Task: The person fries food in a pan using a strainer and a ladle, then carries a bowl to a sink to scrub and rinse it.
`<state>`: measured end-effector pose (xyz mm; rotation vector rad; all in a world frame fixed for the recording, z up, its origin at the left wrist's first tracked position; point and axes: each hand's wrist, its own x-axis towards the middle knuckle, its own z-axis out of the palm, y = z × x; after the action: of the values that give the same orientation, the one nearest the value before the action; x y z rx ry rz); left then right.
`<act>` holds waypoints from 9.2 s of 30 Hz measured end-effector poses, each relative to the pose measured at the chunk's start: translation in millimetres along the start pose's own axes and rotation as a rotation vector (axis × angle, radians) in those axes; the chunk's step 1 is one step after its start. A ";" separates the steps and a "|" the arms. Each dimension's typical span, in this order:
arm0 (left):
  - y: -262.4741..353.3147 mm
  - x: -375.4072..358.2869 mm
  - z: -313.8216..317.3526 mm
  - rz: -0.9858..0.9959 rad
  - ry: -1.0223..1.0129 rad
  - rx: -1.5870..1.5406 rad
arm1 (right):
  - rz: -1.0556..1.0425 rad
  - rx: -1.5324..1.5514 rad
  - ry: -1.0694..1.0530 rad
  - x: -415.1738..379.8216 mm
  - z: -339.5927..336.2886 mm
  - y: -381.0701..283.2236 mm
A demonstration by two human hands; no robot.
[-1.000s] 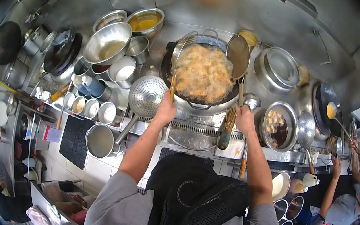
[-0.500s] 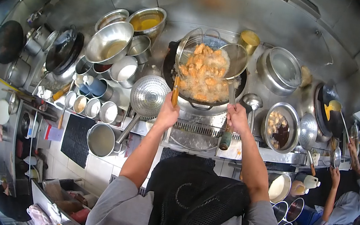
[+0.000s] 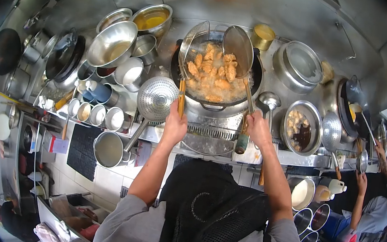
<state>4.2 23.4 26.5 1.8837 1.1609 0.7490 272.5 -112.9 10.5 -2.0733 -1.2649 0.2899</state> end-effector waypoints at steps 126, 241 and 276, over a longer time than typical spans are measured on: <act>-34.3 45.0 22.8 -0.108 0.067 -0.211 | -0.073 -0.002 -0.149 -25.5 -18.0 -78.8; -17.7 9.6 0.4 -0.049 0.103 0.003 | 0.307 0.207 -0.326 -36.6 -71.9 -103.2; -29.9 6.6 -12.9 0.047 0.132 0.160 | 0.093 -0.051 -0.050 -36.0 -20.6 -37.0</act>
<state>-16.7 41.6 8.3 2.0247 1.2955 0.8384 239.0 -141.6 44.4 -2.1840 -1.2188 0.3565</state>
